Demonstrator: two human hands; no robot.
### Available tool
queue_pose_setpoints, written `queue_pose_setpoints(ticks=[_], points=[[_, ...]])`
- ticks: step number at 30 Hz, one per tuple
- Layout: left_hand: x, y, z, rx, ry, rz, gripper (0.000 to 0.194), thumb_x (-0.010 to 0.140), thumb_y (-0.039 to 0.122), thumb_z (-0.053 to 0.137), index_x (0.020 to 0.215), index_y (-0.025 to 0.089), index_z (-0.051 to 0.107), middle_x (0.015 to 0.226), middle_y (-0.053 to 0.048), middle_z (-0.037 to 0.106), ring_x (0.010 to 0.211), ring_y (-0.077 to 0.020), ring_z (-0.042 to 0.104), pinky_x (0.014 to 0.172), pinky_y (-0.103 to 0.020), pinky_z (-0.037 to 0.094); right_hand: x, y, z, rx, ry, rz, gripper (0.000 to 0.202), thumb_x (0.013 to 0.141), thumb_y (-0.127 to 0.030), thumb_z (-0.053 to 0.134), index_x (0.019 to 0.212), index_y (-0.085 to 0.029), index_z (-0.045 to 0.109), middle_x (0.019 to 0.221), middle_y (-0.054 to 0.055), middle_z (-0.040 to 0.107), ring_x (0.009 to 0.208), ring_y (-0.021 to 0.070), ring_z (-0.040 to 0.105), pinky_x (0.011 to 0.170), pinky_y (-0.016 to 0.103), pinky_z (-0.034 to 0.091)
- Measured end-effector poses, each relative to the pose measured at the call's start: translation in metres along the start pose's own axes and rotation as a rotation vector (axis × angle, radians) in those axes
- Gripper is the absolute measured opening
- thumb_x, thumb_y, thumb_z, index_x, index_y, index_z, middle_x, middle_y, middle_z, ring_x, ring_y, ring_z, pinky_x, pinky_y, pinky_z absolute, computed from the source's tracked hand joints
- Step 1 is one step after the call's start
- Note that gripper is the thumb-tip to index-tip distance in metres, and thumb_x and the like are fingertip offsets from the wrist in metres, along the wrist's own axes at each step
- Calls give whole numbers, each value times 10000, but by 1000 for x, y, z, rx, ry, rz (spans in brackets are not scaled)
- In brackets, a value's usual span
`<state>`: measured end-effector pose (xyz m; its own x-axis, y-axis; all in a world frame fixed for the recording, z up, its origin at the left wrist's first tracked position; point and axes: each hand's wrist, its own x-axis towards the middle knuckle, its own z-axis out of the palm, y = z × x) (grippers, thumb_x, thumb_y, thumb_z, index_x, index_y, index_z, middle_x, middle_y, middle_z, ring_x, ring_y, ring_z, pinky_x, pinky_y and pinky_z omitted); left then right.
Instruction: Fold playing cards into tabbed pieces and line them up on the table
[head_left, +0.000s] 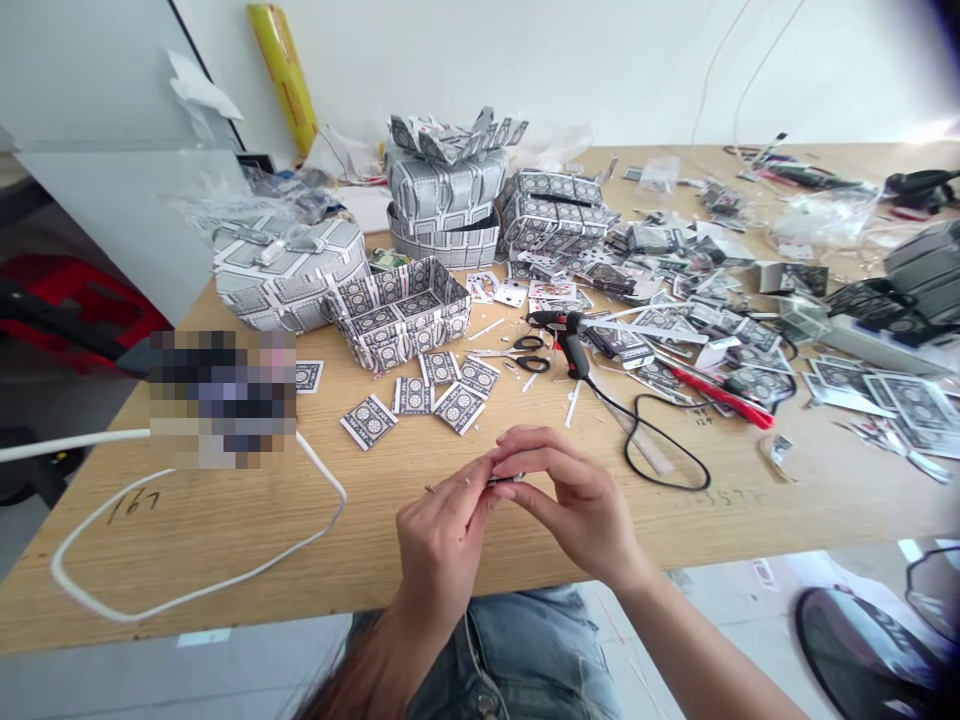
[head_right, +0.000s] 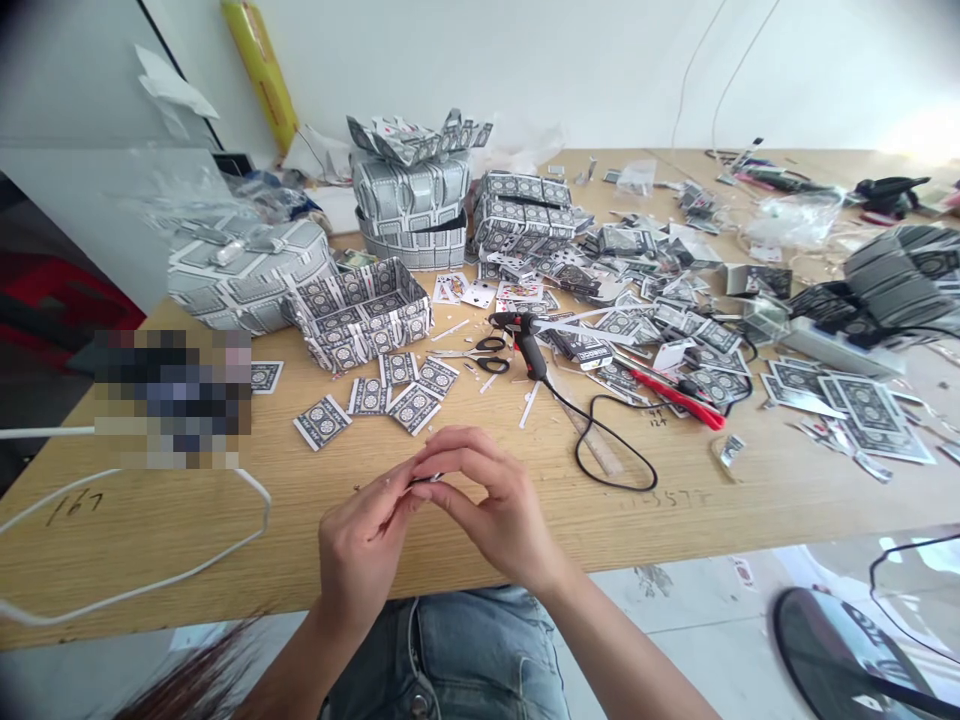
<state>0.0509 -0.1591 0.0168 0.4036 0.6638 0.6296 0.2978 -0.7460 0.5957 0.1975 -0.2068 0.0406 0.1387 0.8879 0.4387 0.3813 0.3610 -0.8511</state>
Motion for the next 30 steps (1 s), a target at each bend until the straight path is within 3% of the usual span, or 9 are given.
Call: queue_pose_setpoints(ticks=[6,13,15,18,21,23,25,30], points=[[1,-3,-3,-345,-24,-241,233,827,152,655,1044,224,705,1021,-24,745,943,-142,692,856,-238,540,-1,5,-1,304,62,137,156,791,-130,719,858,-271,727,851,-6,695,900,161,629,987,388,463],[5,-6,-8,-330,-30,-231,217,829,136,648,986,258,734,947,2,760,870,-136,700,811,-237,533,-2,9,5,495,133,299,106,744,-200,773,798,-290,762,817,-7,727,850,162,659,978,400,481],[6,-6,-7,-307,-57,-320,162,831,178,649,934,251,751,884,-3,766,785,-140,707,745,-231,537,0,10,4,475,131,400,42,752,-265,767,793,-272,761,819,9,730,834,172,664,862,352,530],[6,-5,-3,-429,-60,-663,165,824,322,654,845,200,763,750,-33,757,636,-159,691,599,-242,537,5,10,1,293,103,500,202,788,-380,718,926,-233,731,897,36,722,810,176,658,701,285,528],[6,-4,1,-661,-28,-934,289,762,425,696,820,149,756,679,-54,740,555,-158,662,505,-234,517,5,12,1,-40,67,458,259,867,-446,600,839,-195,656,711,5,645,622,124,569,577,230,446],[5,-4,2,-776,-49,-998,316,717,441,732,796,136,752,675,-64,737,556,-154,659,493,-224,513,3,13,2,-165,36,413,365,918,-461,505,677,-191,548,557,-36,492,510,92,442,505,215,364],[5,-5,2,-844,-80,-1032,328,699,452,746,762,130,748,652,-67,728,537,-148,650,475,-216,504,2,15,5,-128,18,406,426,938,-484,447,624,-196,466,526,-51,390,487,86,373,473,213,318],[5,-7,-3,-909,-97,-1068,329,729,454,725,755,126,746,646,-61,719,521,-121,627,464,-195,488,4,15,5,140,-61,539,437,920,-561,430,674,-201,456,581,-48,392,514,94,374,466,209,336]])
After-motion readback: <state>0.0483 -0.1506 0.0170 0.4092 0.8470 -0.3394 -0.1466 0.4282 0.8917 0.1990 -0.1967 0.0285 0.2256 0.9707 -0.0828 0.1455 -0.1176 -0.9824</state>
